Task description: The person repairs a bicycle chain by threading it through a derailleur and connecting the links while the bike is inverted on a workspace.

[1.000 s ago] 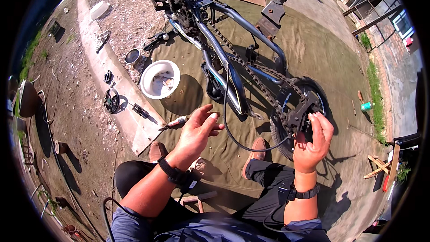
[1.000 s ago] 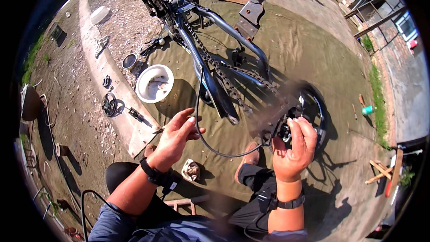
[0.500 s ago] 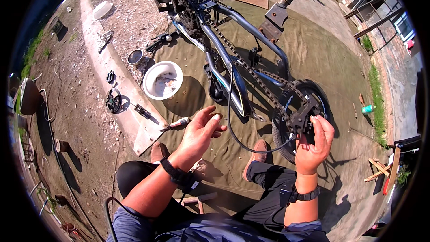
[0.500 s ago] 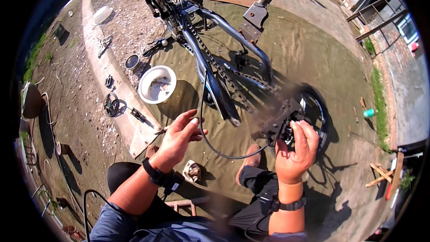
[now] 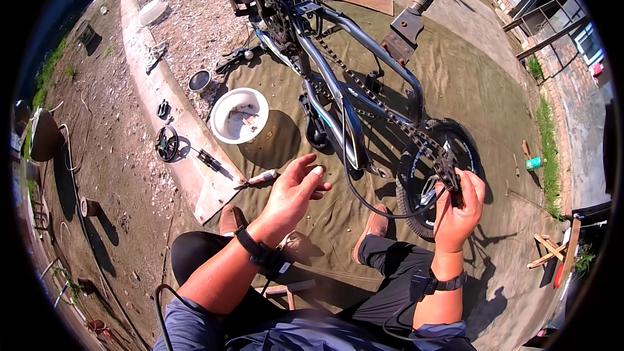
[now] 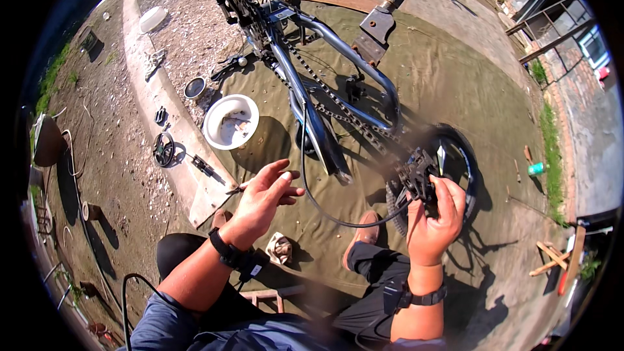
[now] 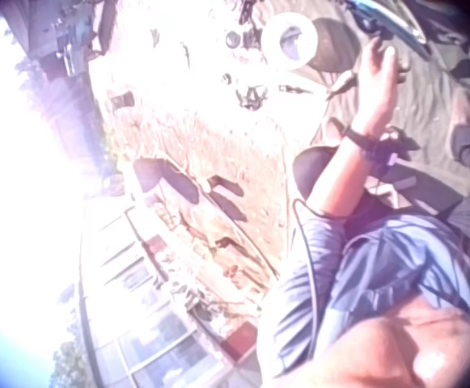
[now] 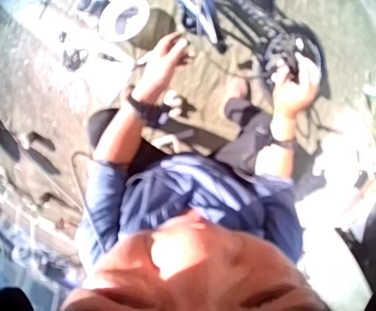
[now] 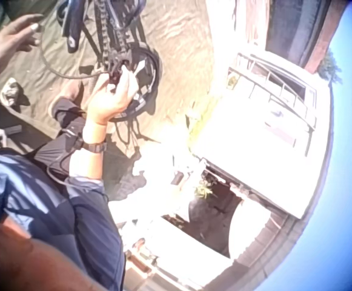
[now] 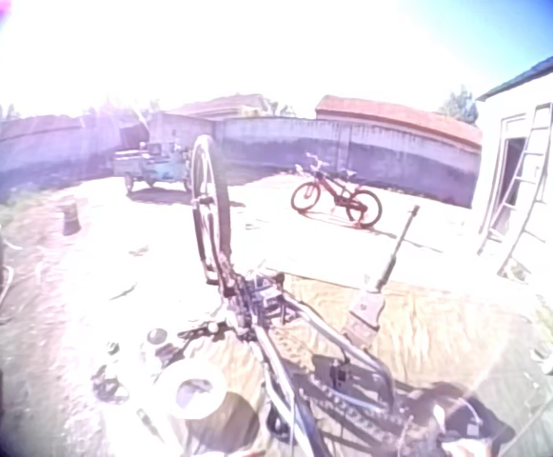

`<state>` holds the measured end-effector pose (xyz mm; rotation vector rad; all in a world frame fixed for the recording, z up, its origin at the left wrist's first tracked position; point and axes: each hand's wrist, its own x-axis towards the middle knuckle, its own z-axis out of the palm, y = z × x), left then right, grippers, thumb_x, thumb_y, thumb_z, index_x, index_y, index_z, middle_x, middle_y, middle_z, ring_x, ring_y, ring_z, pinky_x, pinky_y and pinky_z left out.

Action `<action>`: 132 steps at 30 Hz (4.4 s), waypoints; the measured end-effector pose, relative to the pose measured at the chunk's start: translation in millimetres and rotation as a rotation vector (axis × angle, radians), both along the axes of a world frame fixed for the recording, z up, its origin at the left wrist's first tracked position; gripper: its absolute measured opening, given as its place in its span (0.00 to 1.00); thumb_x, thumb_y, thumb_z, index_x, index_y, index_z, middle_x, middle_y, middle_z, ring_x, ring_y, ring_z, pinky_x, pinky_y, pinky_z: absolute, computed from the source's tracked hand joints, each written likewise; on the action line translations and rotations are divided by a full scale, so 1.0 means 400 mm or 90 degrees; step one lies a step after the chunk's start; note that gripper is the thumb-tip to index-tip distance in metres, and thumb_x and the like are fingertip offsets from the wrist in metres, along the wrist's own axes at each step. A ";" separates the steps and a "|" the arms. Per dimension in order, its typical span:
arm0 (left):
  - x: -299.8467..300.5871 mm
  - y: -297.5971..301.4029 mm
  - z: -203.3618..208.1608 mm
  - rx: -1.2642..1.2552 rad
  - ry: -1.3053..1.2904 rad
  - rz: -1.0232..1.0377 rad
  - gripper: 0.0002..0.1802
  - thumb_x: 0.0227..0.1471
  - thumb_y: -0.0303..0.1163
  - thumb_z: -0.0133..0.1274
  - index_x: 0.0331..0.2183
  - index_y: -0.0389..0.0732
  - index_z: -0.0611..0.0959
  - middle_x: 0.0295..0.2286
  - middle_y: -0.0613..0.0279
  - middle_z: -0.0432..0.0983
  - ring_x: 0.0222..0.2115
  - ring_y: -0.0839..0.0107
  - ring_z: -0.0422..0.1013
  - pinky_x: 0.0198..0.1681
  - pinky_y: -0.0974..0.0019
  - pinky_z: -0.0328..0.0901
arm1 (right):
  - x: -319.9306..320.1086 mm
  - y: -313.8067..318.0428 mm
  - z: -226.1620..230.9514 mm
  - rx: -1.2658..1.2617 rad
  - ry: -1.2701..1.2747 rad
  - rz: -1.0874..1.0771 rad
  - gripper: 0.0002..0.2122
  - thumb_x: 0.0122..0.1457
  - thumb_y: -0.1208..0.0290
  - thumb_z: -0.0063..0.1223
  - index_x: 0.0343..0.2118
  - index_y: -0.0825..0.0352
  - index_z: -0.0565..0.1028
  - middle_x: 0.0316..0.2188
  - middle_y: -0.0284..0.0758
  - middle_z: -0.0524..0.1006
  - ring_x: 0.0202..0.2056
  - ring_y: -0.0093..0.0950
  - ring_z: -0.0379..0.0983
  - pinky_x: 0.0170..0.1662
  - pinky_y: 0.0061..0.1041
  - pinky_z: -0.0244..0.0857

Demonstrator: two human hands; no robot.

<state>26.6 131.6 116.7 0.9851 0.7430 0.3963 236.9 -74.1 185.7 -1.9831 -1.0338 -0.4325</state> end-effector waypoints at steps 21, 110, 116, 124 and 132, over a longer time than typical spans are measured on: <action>-0.009 0.003 0.006 0.017 0.003 -0.001 0.33 0.65 0.39 0.51 0.63 0.33 0.61 0.53 0.48 0.71 0.41 0.69 0.77 0.43 0.68 0.70 | 0.097 -0.057 -0.023 0.135 0.208 -0.037 0.11 0.65 0.73 0.54 0.44 0.77 0.75 0.42 0.34 0.75 0.41 0.23 0.71 0.45 0.20 0.66; 0.312 0.215 0.575 1.289 -0.184 -0.276 0.06 0.50 0.26 0.57 0.32 0.36 0.78 0.29 0.53 0.68 0.32 0.52 0.69 0.35 0.55 0.65 | 0.066 0.085 -0.007 0.117 0.412 0.101 0.09 0.61 0.74 0.59 0.41 0.73 0.77 0.32 0.35 0.80 0.32 0.21 0.77 0.38 0.21 0.70; 0.266 0.243 0.586 1.382 -0.070 -0.236 0.08 0.55 0.30 0.59 0.37 0.38 0.82 0.31 0.56 0.74 0.31 0.57 0.75 0.35 0.59 0.70 | 0.083 0.104 -0.037 0.216 0.499 0.166 0.13 0.60 0.77 0.58 0.47 0.71 0.75 0.36 0.33 0.78 0.37 0.20 0.74 0.42 0.22 0.70; 0.237 0.273 0.493 1.295 0.018 -0.203 0.09 0.55 0.31 0.59 0.37 0.38 0.82 0.31 0.55 0.75 0.31 0.56 0.76 0.35 0.59 0.71 | 0.121 0.088 -0.073 0.124 0.340 0.108 0.16 0.60 0.80 0.54 0.52 0.68 0.74 0.40 0.30 0.77 0.38 0.19 0.73 0.43 0.19 0.68; 0.245 0.250 0.423 1.185 0.087 -0.251 0.09 0.54 0.32 0.57 0.37 0.38 0.82 0.31 0.55 0.75 0.33 0.55 0.76 0.37 0.57 0.71 | 0.111 0.086 -0.060 0.137 0.343 0.100 0.15 0.62 0.81 0.53 0.52 0.66 0.74 0.41 0.30 0.77 0.39 0.19 0.71 0.43 0.19 0.65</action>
